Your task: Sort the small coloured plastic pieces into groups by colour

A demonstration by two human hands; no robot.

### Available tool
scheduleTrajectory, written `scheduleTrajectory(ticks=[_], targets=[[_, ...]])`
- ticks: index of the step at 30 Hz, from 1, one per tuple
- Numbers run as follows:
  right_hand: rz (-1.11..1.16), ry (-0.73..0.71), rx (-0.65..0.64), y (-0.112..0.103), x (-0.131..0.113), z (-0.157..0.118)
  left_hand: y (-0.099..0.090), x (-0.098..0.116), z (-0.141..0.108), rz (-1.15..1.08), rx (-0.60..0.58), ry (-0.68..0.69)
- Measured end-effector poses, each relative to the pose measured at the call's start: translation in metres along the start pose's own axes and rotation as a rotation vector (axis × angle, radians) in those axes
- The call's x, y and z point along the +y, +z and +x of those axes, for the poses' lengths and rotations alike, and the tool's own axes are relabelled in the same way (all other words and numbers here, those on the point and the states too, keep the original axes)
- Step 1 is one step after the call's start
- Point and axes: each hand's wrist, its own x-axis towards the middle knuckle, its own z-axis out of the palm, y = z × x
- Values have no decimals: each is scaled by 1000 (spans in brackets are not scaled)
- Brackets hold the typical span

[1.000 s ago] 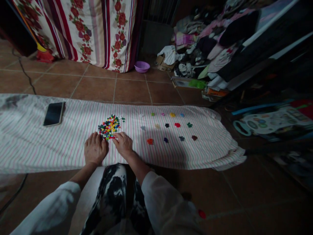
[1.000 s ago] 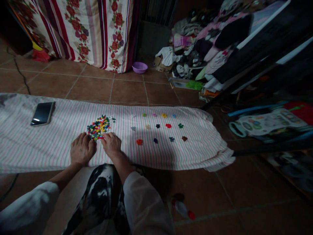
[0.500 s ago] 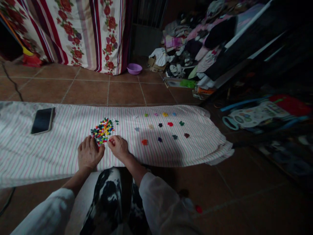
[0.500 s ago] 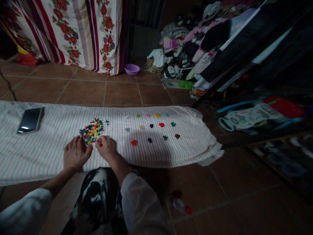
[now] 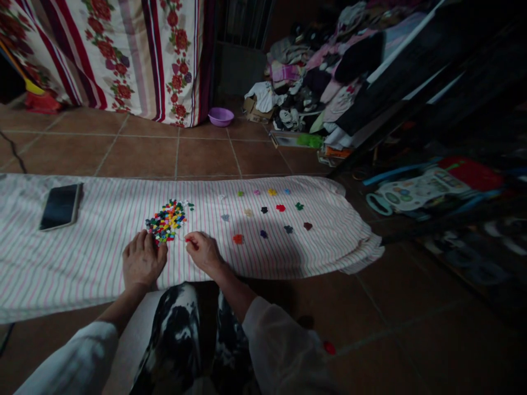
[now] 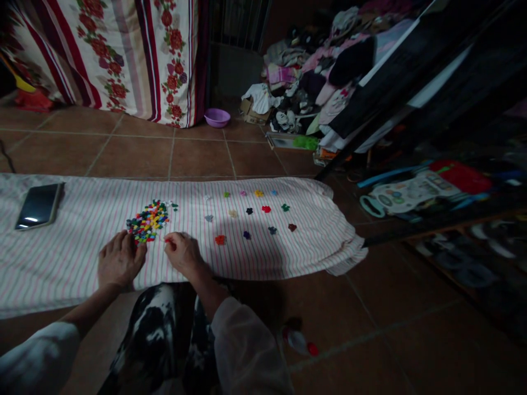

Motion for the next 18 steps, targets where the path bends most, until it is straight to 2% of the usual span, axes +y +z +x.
scheduleTrajectory(ticks=[6,10,14,18], targets=[[56,50,35,0,4,-1,-2,1,1,-42,-11,-32],[190,117,56,-6,11,-2,-2,1,1,-26,-9,-27],[302,149,117,-20,20,-1,-2,1,1,-10,-9,-18],[276,146,213,-42,28,4,-2,1,1,-12,-10,-14]])
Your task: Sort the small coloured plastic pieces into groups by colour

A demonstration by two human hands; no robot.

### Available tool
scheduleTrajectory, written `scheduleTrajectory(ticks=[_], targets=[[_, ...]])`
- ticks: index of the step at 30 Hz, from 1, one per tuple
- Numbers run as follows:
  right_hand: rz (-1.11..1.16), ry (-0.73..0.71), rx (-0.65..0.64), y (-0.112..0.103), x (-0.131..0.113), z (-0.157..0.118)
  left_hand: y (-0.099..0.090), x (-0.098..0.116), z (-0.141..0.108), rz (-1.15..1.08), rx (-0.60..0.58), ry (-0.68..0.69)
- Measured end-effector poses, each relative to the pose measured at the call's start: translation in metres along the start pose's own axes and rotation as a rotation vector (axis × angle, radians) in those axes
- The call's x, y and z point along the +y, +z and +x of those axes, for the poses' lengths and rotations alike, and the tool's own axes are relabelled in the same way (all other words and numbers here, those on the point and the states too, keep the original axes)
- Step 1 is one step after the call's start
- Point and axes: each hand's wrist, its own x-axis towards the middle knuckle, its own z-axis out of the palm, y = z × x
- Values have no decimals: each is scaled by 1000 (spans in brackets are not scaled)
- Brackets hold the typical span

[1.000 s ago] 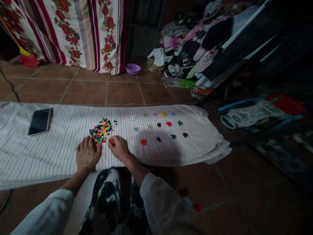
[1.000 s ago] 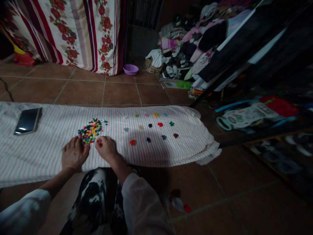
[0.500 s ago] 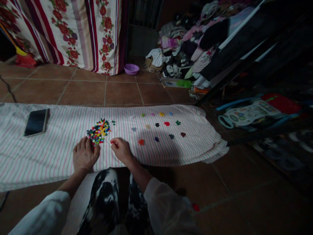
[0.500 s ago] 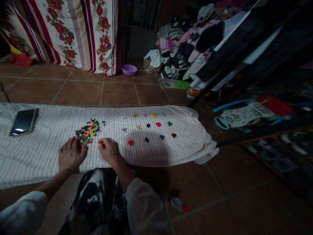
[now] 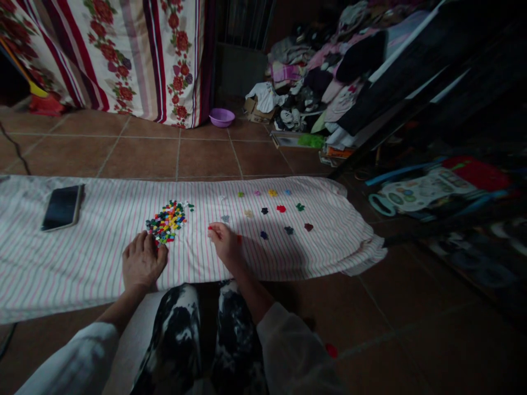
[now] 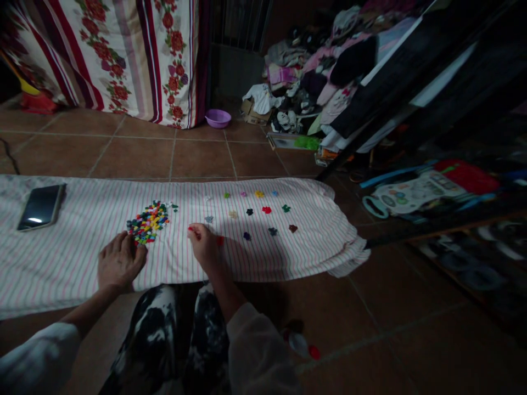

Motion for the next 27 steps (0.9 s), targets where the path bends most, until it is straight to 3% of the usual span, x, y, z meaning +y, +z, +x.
scheduleTrajectory(ticks=[6,10,18,22,27], targets=[[-172,-69,193,-44,6,12,-1,1,0,10,-11,-9],[-248,-133,318,-83,22,20,-2,2,1,25,-29,-13],[-508,-125,562,-165,58,47,-6,5,1,68,-50,-13],[-622,-99,574,-192,73,62,-7,5,1,65,-57,-22],[-691,75,546,-213,85,77,-5,4,1,69,-61,-26]])
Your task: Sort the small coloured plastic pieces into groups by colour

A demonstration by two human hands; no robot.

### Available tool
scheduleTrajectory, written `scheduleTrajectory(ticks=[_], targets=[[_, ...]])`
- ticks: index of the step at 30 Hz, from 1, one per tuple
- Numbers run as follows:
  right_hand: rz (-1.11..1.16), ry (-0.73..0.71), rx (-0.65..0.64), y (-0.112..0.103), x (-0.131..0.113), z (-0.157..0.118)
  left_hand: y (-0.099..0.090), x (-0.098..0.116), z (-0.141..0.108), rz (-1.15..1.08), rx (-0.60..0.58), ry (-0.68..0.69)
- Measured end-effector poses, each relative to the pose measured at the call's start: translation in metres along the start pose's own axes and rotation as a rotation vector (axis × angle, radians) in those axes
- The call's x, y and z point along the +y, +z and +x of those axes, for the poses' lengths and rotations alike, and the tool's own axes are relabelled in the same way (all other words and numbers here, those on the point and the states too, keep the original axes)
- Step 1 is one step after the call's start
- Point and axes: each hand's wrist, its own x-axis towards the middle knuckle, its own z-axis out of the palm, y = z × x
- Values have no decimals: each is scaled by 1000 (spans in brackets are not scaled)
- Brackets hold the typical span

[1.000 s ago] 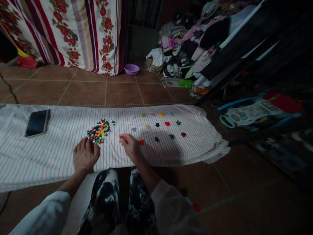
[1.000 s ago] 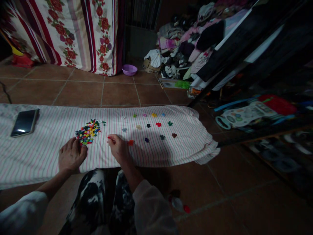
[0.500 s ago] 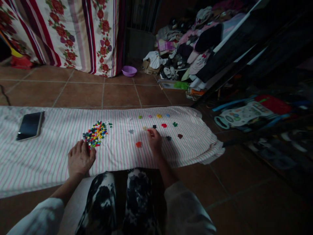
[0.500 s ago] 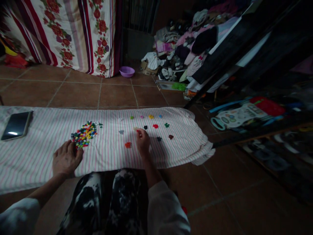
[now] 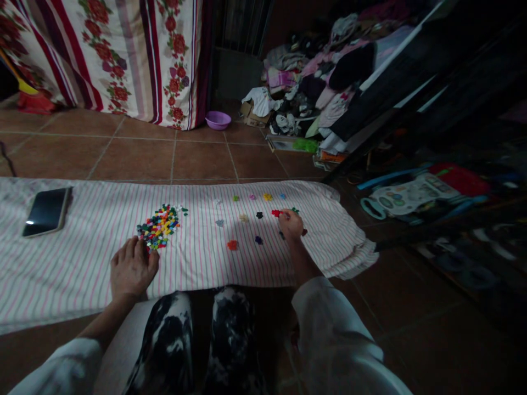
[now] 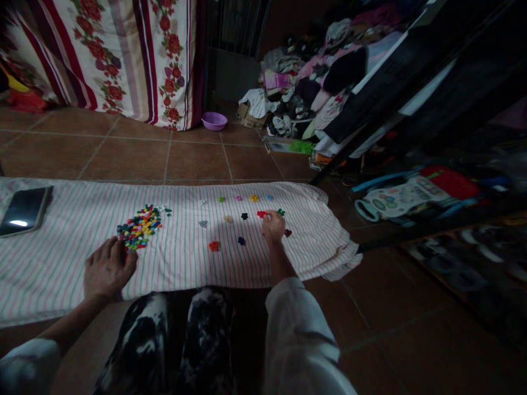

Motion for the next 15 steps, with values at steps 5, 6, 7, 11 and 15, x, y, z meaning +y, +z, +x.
scheduleTrajectory(ticks=[5,6,7,11,15], targets=[[-35,69,-85,0,5,16,1,-1,0,15,7,11],[-38,73,-99,0,5,19,1,-1,-1,18,14,13],[-41,75,-108,1,6,22,2,-1,-1,22,22,15],[-42,77,-122,6,6,30,3,-2,-1,33,34,24],[-46,82,-147,12,7,34,3,-2,0,35,18,19]])
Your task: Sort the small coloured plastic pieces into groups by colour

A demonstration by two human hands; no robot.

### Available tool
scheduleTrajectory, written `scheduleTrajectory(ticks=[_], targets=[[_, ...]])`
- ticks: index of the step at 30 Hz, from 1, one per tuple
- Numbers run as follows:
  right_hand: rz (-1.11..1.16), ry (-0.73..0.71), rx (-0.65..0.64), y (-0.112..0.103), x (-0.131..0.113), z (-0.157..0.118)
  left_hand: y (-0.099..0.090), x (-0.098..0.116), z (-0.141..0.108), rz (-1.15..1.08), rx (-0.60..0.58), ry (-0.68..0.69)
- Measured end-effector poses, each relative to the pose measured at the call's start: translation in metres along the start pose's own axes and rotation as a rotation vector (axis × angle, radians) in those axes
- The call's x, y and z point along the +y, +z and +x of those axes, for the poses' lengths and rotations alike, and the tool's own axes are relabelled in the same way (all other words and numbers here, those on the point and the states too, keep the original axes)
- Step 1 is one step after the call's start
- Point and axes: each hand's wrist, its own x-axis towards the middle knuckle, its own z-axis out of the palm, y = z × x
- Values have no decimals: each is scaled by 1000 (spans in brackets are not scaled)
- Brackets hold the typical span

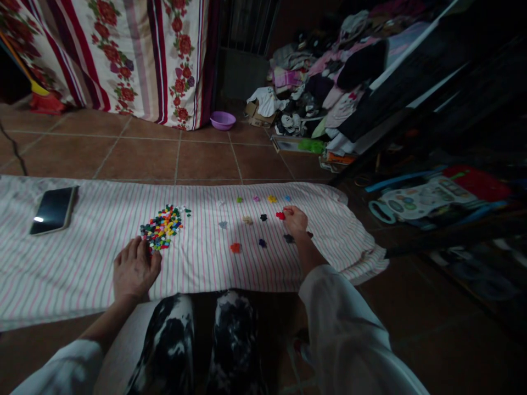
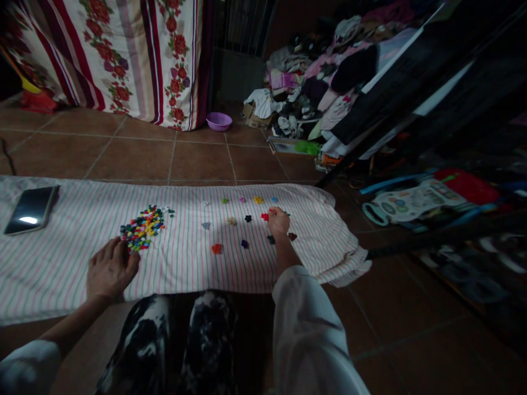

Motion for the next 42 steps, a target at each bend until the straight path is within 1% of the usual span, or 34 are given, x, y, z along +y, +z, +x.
scheduleTrajectory(ticks=[8,17,24,30,36,42], targets=[[-63,-2,-25,4,0,3,0,0,0,-2,15,11],[-178,-45,-92,5,-2,1,1,-1,0,-19,20,13],[-139,-55,-90,3,-3,-2,-1,0,0,-13,16,16],[-132,-144,-137,2,-1,-3,1,0,0,-24,41,4],[-133,-189,-120,3,4,-2,0,0,-1,-53,43,6],[-118,-305,-177,2,7,-3,-1,1,0,-66,28,-3]])
